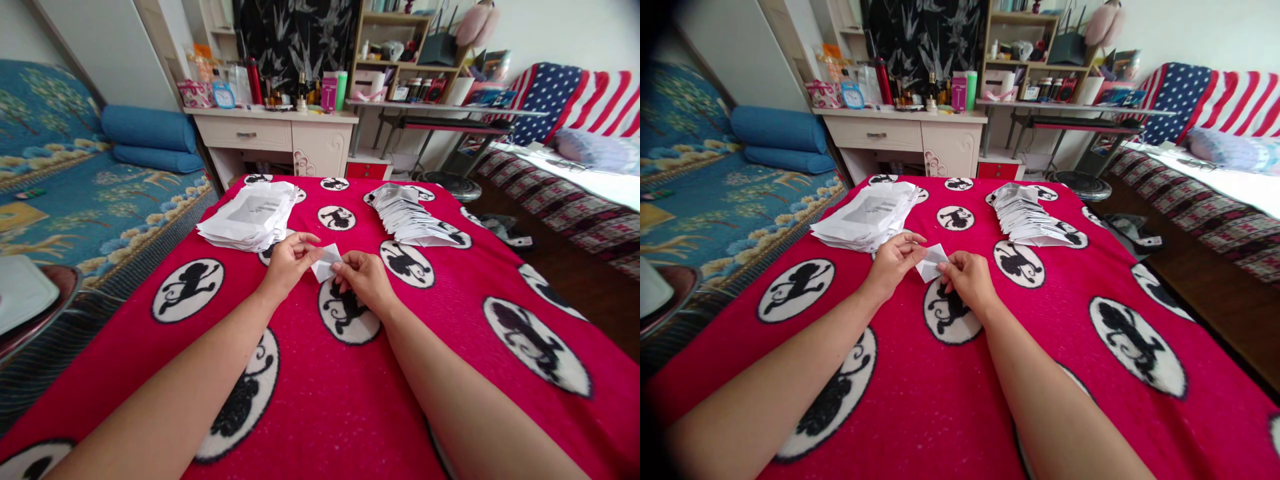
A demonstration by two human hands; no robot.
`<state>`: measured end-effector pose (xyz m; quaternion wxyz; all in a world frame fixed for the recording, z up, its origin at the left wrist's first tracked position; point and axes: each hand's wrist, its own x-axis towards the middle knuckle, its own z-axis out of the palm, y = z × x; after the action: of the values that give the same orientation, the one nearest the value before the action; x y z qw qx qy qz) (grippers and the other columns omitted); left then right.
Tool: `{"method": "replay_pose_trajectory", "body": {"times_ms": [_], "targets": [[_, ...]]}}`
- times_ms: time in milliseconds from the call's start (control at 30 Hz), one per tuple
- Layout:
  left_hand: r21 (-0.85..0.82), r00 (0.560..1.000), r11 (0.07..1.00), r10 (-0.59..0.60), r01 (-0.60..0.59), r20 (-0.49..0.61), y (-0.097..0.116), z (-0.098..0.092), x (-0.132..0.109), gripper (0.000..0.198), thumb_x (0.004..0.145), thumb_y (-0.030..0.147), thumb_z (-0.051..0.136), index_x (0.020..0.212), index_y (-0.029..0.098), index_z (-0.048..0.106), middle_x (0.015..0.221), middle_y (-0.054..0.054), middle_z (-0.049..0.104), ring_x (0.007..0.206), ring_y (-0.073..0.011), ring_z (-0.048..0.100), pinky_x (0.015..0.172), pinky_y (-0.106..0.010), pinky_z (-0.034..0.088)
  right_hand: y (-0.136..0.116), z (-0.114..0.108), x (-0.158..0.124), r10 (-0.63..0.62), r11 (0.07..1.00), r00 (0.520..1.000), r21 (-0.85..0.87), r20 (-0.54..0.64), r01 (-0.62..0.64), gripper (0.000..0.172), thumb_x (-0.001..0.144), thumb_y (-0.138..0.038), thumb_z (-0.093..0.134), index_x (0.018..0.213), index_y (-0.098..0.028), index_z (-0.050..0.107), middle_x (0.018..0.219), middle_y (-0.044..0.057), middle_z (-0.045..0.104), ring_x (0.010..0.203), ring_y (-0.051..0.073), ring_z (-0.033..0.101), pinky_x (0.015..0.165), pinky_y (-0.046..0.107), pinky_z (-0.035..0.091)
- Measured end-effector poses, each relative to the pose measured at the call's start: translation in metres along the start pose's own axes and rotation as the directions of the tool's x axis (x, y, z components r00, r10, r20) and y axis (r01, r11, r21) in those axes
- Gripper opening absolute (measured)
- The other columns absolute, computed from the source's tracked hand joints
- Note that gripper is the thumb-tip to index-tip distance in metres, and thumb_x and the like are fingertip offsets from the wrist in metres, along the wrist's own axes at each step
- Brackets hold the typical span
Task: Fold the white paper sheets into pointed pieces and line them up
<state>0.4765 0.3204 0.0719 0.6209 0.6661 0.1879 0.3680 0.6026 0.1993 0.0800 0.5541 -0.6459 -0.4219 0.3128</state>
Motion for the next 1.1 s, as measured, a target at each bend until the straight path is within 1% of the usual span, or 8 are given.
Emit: {"method": "replay_pose_trajectory", "body": {"times_ms": [200,400,467,567,700,800,933,1100], "targets": [[-0.064,0.995,0.995,-0.075,0.079,0.061,0.0,0.015,-0.007,0.038,0.062,0.033,0.081,0.088,0.012,0.063,0.081,-0.005,0.071,0.069,-0.0148,0.066,0.063,-0.023,0.052,-0.004,0.009,-0.007,-0.037,0.988,0.985,0.144,-0.17,0.062,0.035,0.074,-0.05,0.068,0.065,-0.019,0.055,0.056,0.001,0.063,0.042,0.012,0.057,0.041,0.022,0.044],[0.274,0.997,0.962,0.009,0.012,-0.073,0.006,0.012,-0.009,0.032,0.081,0.041,0.061,0.063,0.015,0.057,0.051,0.003,0.056,0.044,-0.0108,0.053,0.044,-0.021,0.038,0.0,0.016,-0.006,0.002,0.991,1.0,0.137,-0.019,0.001,0.036,0.072,-0.051,0.069,0.064,-0.018,0.056,0.055,0.001,0.062,0.044,0.013,0.055,0.043,0.023,0.041],[0.476,0.992,0.876,0.117,-0.077,-0.055,0.009,0.008,-0.008,0.036,0.084,0.038,0.058,0.056,0.016,0.053,0.044,0.004,0.049,0.042,-0.0096,0.047,0.045,-0.022,0.033,0.001,0.018,-0.006,-0.009,0.998,1.0,0.061,0.018,0.007,0.034,0.074,-0.05,0.067,0.066,-0.018,0.059,0.054,0.0,0.061,0.045,0.013,0.054,0.044,0.023,0.04],[0.706,0.951,0.657,0.301,-0.263,0.075,0.013,0.002,-0.006,0.036,0.085,0.031,0.059,0.052,0.016,0.053,0.045,0.003,0.049,0.046,-0.0094,0.043,0.05,-0.024,0.03,0.001,0.016,-0.006,-0.076,0.993,0.995,-0.099,-0.066,0.069,0.031,0.078,-0.047,0.065,0.069,-0.017,0.063,0.057,0.0,0.061,0.05,0.013,0.054,0.049,0.024,0.04],[0.786,0.91,0.483,0.338,-0.386,0.239,0.011,0.0,-0.006,0.024,0.086,0.031,0.059,0.068,0.018,0.068,0.063,-0.002,0.065,0.058,-0.013,0.055,0.056,-0.025,0.034,0.0,0.011,-0.005,-0.331,0.935,0.921,-0.201,-0.203,0.292,0.014,0.076,-0.031,0.07,0.077,-0.018,0.069,0.075,0.002,0.066,0.071,0.015,0.059,0.067,0.026,0.046],[0.726,0.89,0.538,0.388,-0.429,0.238,0.008,0.001,-0.007,0.013,0.085,0.028,0.062,0.082,0.02,0.071,0.077,-0.004,0.07,0.07,-0.0149,0.062,0.063,-0.025,0.042,0.002,0.007,-0.003,-0.39,0.918,0.892,-0.172,-0.229,0.357,0.007,0.075,-0.024,0.07,0.072,-0.018,0.07,0.073,0.002,0.066,0.07,0.015,0.06,0.068,0.026,0.046],[0.625,0.86,0.619,0.476,-0.476,0.183,0.006,0.002,-0.005,0.004,0.081,0.019,0.067,0.083,0.018,0.071,0.077,-0.002,0.072,0.069,-0.0134,0.064,0.065,-0.024,0.046,0.005,0.007,-0.002,-0.311,0.949,0.915,-0.142,-0.256,0.282,0.006,0.074,-0.023,0.071,0.075,-0.018,0.072,0.068,0.001,0.068,0.063,0.014,0.058,0.06,0.025,0.043],[0.649,0.859,0.6,0.481,-0.468,0.176,0.006,0.001,-0.005,0.009,0.084,0.023,0.065,0.081,0.019,0.072,0.076,-0.002,0.073,0.068,-0.0137,0.065,0.064,-0.024,0.047,0.006,0.006,-0.001,-0.37,0.912,0.898,-0.275,-0.238,0.303,0.007,0.074,-0.022,0.071,0.08,-0.019,0.073,0.072,0.001,0.067,0.066,0.014,0.057,0.063,0.026,0.043]]}}
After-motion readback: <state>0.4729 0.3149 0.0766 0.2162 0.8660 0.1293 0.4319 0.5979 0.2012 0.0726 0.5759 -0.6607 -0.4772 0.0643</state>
